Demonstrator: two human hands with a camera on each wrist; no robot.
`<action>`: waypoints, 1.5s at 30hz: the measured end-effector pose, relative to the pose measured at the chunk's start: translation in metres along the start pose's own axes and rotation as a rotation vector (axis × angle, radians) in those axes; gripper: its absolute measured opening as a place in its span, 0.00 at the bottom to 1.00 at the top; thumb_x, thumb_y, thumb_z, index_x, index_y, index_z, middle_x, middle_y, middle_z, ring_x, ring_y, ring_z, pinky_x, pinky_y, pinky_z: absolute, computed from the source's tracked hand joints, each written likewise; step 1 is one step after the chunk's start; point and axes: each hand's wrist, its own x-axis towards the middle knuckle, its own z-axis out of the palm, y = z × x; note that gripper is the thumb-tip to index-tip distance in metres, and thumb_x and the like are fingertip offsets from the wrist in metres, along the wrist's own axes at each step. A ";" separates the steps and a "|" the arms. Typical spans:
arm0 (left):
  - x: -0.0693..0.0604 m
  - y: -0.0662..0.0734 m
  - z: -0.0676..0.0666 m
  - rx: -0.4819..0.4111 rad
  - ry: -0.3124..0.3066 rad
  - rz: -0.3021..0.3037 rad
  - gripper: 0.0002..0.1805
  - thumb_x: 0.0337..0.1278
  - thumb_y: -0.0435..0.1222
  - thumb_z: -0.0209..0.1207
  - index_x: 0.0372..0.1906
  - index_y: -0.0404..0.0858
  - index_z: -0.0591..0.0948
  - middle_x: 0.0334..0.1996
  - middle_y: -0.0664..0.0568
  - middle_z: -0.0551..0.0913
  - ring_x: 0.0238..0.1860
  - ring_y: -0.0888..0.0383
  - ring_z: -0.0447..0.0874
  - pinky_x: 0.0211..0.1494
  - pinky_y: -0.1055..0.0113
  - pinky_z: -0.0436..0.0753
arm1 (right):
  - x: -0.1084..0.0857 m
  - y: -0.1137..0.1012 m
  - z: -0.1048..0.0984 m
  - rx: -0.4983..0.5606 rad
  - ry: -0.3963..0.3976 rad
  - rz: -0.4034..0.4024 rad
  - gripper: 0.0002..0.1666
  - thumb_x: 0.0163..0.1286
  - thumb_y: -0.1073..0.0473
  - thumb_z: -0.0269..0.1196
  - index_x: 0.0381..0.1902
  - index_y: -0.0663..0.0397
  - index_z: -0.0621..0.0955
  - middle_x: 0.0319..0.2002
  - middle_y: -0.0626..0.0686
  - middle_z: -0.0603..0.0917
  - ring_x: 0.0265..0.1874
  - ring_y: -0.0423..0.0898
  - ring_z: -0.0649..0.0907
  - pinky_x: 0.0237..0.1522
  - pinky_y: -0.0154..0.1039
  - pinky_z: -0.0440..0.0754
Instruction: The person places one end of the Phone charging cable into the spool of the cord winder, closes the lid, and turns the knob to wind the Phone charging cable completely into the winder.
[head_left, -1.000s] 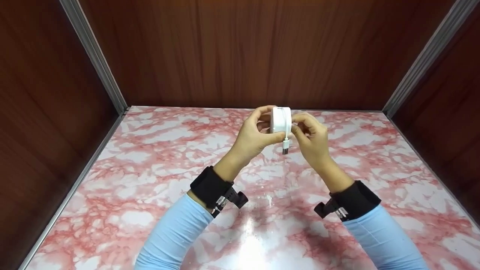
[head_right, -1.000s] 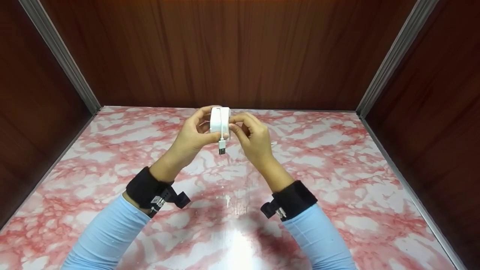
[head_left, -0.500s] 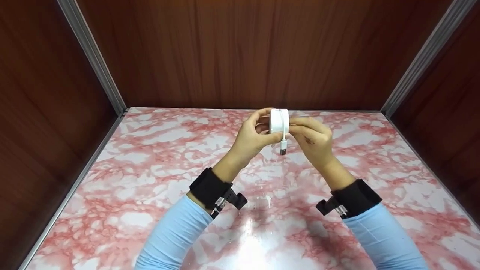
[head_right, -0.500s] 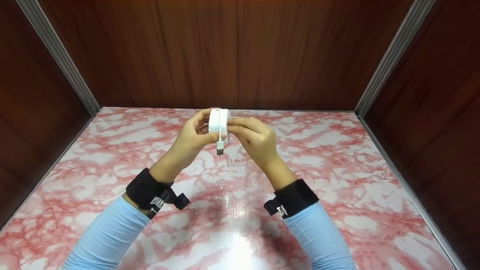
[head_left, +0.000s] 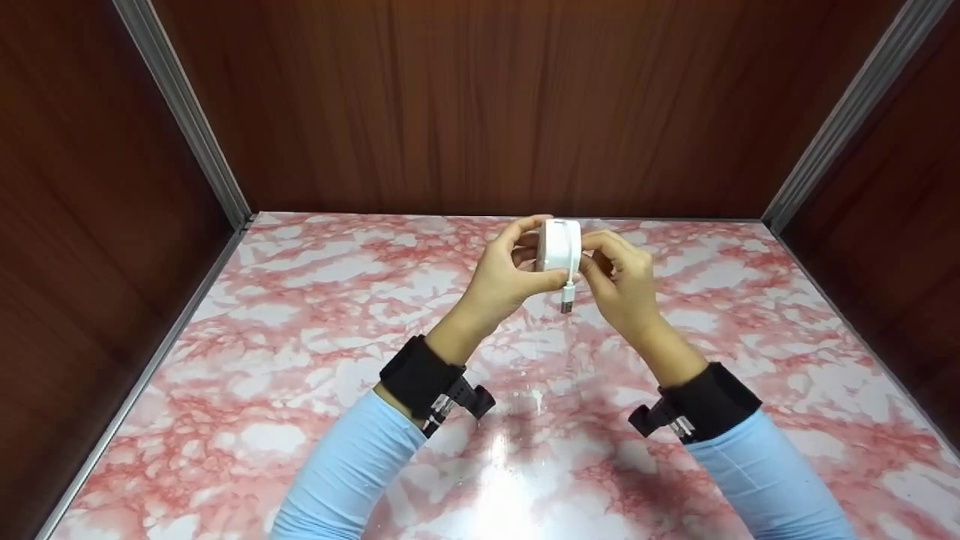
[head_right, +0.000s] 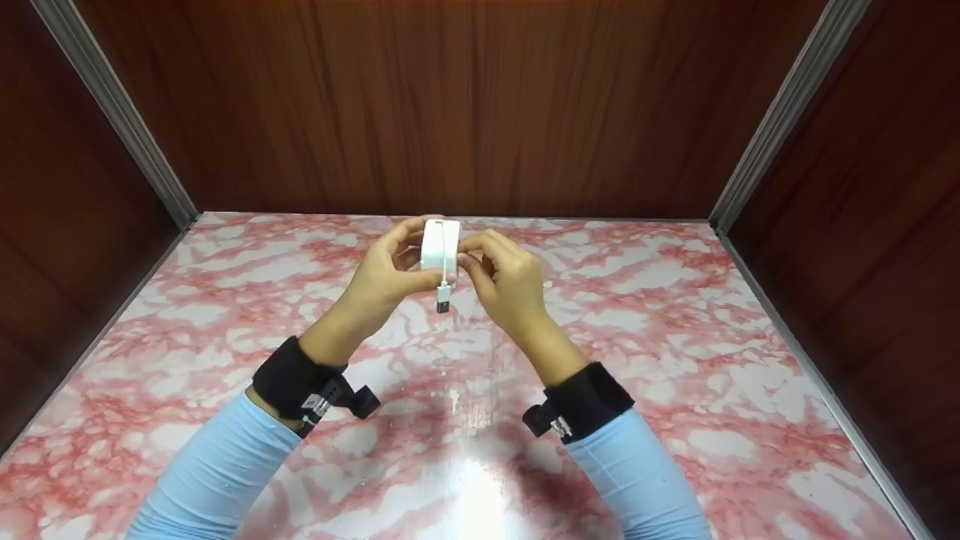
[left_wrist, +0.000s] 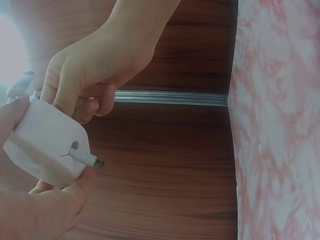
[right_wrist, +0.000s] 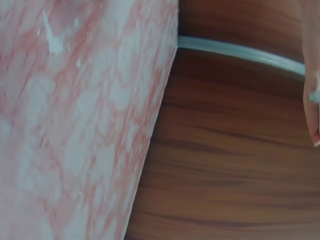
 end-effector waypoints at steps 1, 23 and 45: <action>0.000 0.000 0.000 0.003 0.002 -0.003 0.37 0.45 0.24 0.67 0.65 0.33 0.68 0.53 0.40 0.74 0.52 0.51 0.78 0.53 0.65 0.81 | 0.000 -0.001 0.001 -0.006 -0.001 0.019 0.03 0.60 0.75 0.63 0.30 0.66 0.81 0.25 0.57 0.81 0.19 0.35 0.68 0.22 0.25 0.63; 0.002 -0.003 -0.003 -0.019 0.049 -0.018 0.38 0.42 0.25 0.70 0.63 0.33 0.68 0.52 0.41 0.75 0.51 0.52 0.79 0.51 0.67 0.81 | -0.003 0.010 -0.001 -0.204 0.007 -0.334 0.09 0.69 0.63 0.60 0.33 0.65 0.83 0.38 0.60 0.84 0.32 0.53 0.80 0.28 0.35 0.75; 0.001 -0.002 0.001 -0.032 0.031 -0.006 0.38 0.41 0.22 0.69 0.63 0.33 0.69 0.52 0.41 0.74 0.52 0.52 0.78 0.56 0.63 0.80 | -0.003 0.003 0.002 -0.078 -0.003 -0.067 0.08 0.67 0.64 0.62 0.33 0.67 0.81 0.32 0.59 0.82 0.28 0.43 0.75 0.31 0.24 0.70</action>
